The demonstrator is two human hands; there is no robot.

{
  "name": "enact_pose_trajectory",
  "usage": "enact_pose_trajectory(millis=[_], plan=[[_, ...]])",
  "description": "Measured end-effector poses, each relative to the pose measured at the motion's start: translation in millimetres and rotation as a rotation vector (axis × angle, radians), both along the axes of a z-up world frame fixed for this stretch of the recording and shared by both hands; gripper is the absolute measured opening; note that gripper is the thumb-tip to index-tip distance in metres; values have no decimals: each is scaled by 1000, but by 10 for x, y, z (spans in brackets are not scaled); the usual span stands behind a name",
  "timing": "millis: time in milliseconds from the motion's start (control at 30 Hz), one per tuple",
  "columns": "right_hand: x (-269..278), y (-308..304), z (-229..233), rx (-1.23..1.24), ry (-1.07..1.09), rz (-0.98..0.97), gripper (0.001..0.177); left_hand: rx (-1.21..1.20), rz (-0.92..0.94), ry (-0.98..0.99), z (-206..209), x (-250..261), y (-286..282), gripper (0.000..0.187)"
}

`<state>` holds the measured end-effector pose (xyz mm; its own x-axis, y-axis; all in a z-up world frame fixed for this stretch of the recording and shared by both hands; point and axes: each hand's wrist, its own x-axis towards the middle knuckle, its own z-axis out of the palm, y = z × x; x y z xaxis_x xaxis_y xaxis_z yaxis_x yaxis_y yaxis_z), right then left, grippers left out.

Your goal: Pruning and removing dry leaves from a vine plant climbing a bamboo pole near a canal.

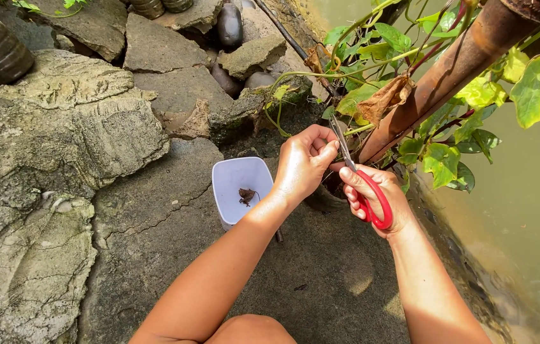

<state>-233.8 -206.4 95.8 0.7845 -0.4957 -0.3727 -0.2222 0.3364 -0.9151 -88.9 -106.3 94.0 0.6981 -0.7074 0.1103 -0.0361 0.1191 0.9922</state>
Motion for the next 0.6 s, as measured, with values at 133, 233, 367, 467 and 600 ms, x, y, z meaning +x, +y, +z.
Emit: enact_pose_trajectory(millis=[133, 233, 367, 467, 600], plan=[[-12, 11, 20, -39, 12, -5, 33, 27, 32, -100, -42, 26, -5, 10], [-13, 19, 24, -108, 66, -24, 33, 35, 49, -117, -41, 32, -4, 11], [16, 66, 106, -109, 96, -22, 31, 36, 32, -85, -25, 32, 5, 12], [-2, 16, 8, -68, 44, 0, 30, 8, -8, -22, 2, 19, 24, 11], [20, 34, 20, -27, 3, 11, 31, 39, -3, -72, -11, 21, 40, 9]])
